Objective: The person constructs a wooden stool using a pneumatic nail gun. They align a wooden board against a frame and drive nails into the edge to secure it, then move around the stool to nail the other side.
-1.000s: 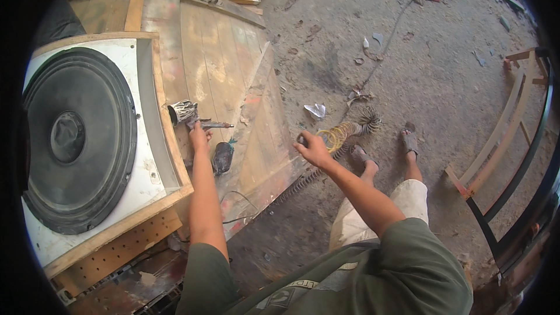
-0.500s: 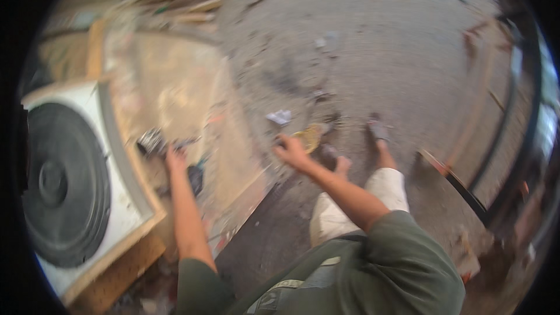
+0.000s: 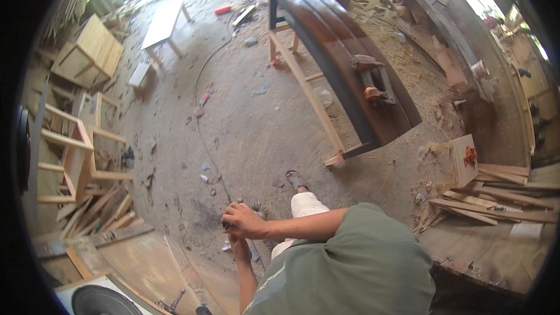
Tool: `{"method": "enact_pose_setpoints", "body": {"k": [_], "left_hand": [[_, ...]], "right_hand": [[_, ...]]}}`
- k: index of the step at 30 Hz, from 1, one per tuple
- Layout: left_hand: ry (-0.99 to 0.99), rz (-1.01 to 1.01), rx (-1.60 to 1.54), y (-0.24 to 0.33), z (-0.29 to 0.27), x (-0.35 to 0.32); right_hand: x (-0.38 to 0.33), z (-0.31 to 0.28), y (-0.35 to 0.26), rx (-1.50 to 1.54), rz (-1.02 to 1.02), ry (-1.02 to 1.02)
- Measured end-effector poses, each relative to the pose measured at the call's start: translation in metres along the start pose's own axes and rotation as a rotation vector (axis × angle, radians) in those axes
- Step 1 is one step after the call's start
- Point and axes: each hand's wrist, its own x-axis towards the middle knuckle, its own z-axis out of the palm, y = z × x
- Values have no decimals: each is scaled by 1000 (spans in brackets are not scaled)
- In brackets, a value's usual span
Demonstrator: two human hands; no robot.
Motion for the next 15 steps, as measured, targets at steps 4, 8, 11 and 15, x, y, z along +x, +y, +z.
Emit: {"method": "enact_pose_setpoints", "body": {"k": [4,8,11,15], "left_hand": [[-95,-9,244,46,48,50],[41,-81,316,72,40,90],[163,-79,329,78,44,128],[293,-1,409,101,56,173]], "right_hand": [[20,-173,64,-416,70,200],[-3,-403,165,-1272,633,541],[-37,-497,209,-1212,1021,601],[-47,-518,259,-1064,1232,493]]}}
